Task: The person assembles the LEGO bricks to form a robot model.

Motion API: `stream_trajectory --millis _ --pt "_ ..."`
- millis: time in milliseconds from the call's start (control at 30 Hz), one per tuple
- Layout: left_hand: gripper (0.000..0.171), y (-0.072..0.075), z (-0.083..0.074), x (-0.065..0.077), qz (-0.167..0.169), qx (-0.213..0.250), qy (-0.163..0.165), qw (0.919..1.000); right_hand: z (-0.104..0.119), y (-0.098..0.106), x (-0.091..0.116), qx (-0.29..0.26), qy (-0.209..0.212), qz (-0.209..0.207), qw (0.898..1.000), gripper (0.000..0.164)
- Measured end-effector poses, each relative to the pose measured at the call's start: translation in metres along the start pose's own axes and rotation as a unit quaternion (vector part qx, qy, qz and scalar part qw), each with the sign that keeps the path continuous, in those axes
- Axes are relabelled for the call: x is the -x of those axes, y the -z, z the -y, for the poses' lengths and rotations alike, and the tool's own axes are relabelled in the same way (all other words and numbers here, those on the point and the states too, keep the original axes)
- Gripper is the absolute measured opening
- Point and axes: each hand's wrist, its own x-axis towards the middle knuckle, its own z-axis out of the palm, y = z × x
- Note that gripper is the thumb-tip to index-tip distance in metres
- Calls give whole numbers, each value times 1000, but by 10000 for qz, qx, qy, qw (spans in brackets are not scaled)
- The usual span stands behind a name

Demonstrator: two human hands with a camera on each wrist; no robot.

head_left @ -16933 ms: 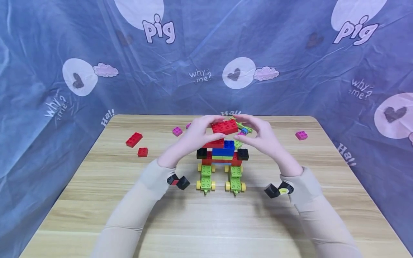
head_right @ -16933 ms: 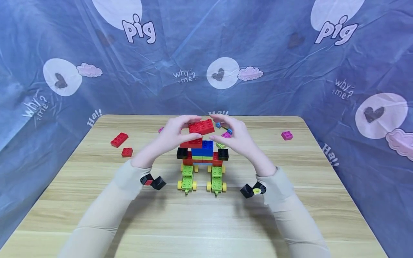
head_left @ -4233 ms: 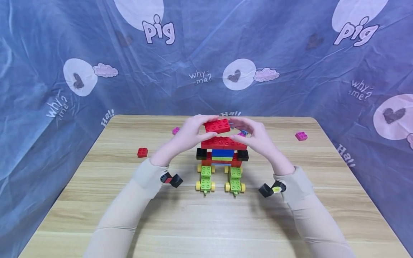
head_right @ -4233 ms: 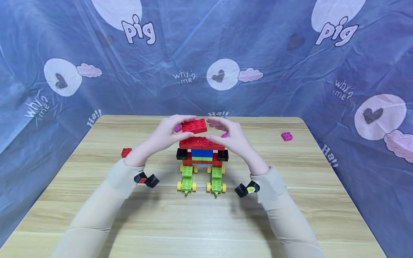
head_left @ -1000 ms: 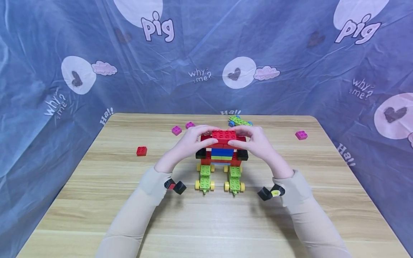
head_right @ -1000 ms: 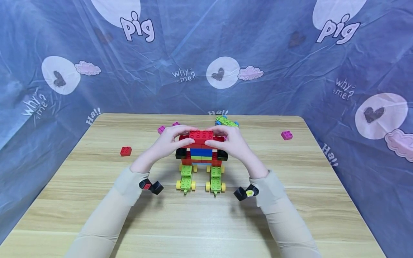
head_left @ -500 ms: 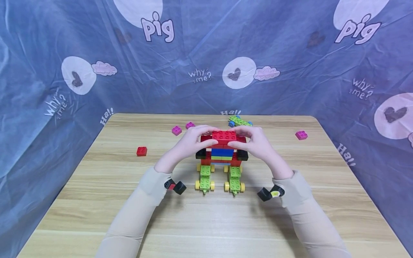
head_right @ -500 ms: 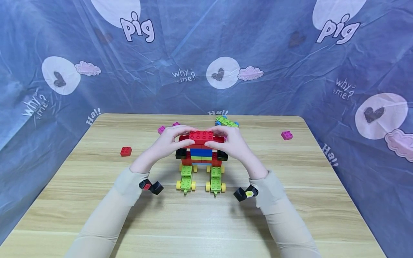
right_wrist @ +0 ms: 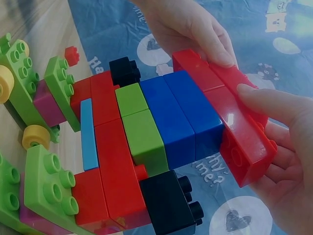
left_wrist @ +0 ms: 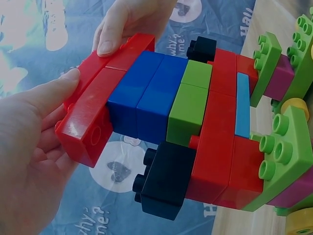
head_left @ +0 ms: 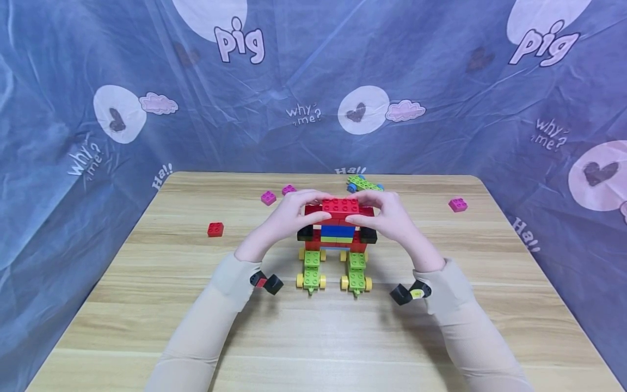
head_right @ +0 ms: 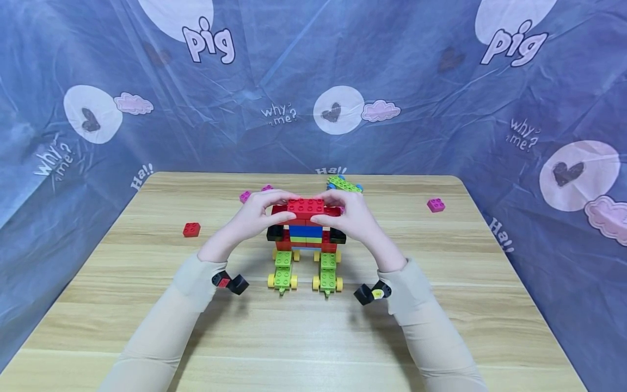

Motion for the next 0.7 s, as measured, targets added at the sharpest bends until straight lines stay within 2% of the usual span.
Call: stream_trajectory --millis 700 --pt "40 1 1 0 28 120 -21 9999 -1 0 0 40 5 38 10000 42"
